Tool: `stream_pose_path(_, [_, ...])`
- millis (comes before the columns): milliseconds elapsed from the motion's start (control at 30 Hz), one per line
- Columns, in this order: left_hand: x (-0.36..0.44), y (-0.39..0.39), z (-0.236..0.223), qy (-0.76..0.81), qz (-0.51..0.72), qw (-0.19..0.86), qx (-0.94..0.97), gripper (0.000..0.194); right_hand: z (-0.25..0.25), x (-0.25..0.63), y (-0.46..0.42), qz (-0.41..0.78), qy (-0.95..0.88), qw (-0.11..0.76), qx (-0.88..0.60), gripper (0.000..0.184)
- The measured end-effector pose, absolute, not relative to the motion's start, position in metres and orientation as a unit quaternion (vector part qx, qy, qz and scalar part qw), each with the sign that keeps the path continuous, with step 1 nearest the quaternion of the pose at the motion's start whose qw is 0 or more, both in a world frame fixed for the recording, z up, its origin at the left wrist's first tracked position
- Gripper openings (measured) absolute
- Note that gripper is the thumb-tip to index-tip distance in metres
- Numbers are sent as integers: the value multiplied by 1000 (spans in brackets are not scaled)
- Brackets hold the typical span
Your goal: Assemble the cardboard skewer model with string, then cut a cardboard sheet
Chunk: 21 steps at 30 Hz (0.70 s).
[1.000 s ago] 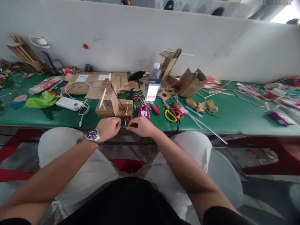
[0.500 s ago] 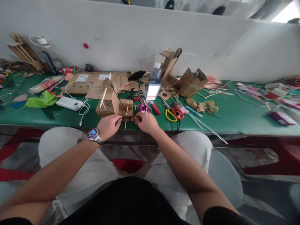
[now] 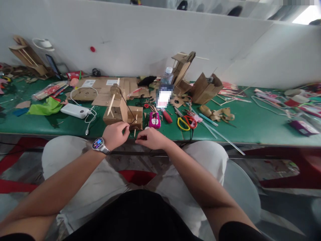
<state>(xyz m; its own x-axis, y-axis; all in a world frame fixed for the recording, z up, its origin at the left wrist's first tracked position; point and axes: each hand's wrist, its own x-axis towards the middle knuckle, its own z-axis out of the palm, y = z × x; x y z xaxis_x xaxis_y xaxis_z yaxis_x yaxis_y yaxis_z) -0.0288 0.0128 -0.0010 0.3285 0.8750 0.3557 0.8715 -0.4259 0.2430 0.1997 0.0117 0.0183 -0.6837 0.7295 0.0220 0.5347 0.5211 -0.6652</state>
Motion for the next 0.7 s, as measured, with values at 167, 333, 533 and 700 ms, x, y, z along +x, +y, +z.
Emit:
stream_pose_path(167, [-28, 13, -1, 534, 195, 17, 823, 22, 7, 183, -1, 322, -848, 91, -411, 15])
stream_pose_path(333, [-28, 16, -3, 536, 159, 28, 829, 21, -1, 184, 7, 225, -819, 45, -527, 19])
stream_pose_path(533, [-27, 17, -5, 562, 128, 36, 816, 14, -9, 185, 15, 178, -786, 73, -588, 21])
stream_pose_path(700, [-26, 17, -7, 560, 118, 40, 819, 16, -16, 184, 19, 161, -766, 84, -617, 22])
